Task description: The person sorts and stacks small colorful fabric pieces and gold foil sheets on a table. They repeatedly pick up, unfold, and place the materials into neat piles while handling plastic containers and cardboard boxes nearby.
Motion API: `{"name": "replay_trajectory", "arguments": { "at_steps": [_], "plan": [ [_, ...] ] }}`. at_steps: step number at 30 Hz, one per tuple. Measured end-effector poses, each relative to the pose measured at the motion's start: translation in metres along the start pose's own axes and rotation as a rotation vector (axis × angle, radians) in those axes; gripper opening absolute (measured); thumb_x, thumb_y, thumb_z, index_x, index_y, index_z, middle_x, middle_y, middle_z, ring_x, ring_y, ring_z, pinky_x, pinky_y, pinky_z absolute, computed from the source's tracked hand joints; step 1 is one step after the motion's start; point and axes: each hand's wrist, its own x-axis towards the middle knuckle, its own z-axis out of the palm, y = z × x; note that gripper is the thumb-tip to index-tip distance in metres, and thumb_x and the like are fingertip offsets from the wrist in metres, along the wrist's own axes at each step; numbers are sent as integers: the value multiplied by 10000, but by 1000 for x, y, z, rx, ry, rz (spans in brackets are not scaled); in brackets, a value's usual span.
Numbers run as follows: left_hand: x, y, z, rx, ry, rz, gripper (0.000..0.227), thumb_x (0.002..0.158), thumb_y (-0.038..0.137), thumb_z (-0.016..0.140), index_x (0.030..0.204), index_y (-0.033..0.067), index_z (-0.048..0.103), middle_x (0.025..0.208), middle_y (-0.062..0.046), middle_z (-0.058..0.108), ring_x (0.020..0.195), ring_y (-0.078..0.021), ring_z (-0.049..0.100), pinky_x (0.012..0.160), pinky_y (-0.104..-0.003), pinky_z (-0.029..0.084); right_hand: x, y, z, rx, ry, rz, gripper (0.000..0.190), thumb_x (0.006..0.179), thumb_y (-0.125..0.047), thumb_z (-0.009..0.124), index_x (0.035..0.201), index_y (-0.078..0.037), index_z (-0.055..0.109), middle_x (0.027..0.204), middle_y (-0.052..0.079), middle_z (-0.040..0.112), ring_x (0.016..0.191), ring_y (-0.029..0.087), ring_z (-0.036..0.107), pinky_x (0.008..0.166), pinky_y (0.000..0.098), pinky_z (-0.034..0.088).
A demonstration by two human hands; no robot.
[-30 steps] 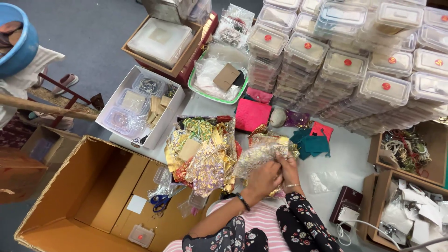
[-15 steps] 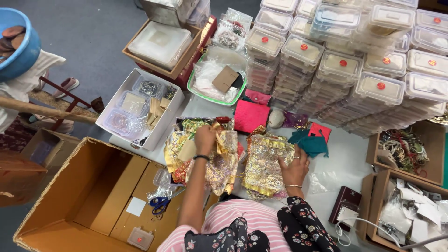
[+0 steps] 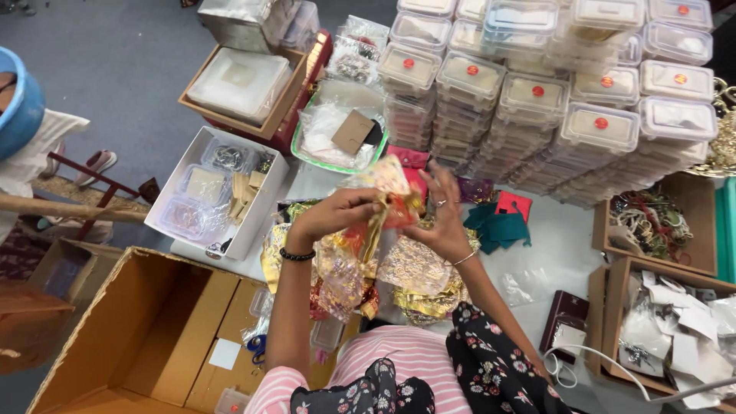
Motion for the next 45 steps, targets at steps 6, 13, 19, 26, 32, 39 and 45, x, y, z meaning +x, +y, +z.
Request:
{"name": "replay_trajectory", "arguments": {
  "at_steps": [6,13,19,26,32,39,45],
  "plan": [
    [56,-36,50,19,-229,-44,473,1055,450,522,1306,80,677,1068,6,721,991,-79,644,875,-256,545,-40,114,-12,693,-198,458,455,969,-247,778,1259,89,679,1233,181,729,1120,270,720,998,425,616],
    [47,-217,188,742,114,-175,786,811,566,760,1412,97,568,1332,-252,628,1339,-504,459,1037,-608,462,-97,131,-33,939,363,574,266,1032,-196,682,1259,-65,637,1130,22,712,956,106,673,831,294,538],
    [23,-222,248,951,38,-515,367,842,286,753,1150,91,703,1073,-163,708,1192,-423,546,881,-532,540,-106,109,-41,1116,443,535,289,1018,-208,654,1272,-78,608,1175,45,714,1054,153,689,912,336,565],
    [22,-223,267,409,386,78,360,768,90,619,1087,-57,699,1039,-258,708,997,-412,632,857,-474,526,-118,123,-23,1057,415,555,298,1004,-176,654,1283,-82,610,1168,20,722,1064,120,688,935,302,575],
    [4,-123,225,682,-367,-471,437,869,473,703,1024,69,764,1031,-219,748,933,-352,712,808,-448,535,-176,203,21,-231,218,693,421,822,-363,787,1103,-53,745,885,156,753,804,301,728,729,405,545],
    [15,-134,119,1104,843,-391,691,715,509,823,994,-64,556,965,-223,596,854,-326,576,740,-435,519,-144,110,5,-535,-106,995,582,762,-564,822,1074,-80,737,903,180,753,880,372,720,794,478,554],
    [8,-115,108,827,895,-234,214,897,153,720,994,14,590,935,-138,636,834,-262,612,733,-396,530,-162,124,14,-667,156,497,767,556,-410,896,1157,13,675,1079,231,672,843,406,681,674,490,548]
  ]
}}
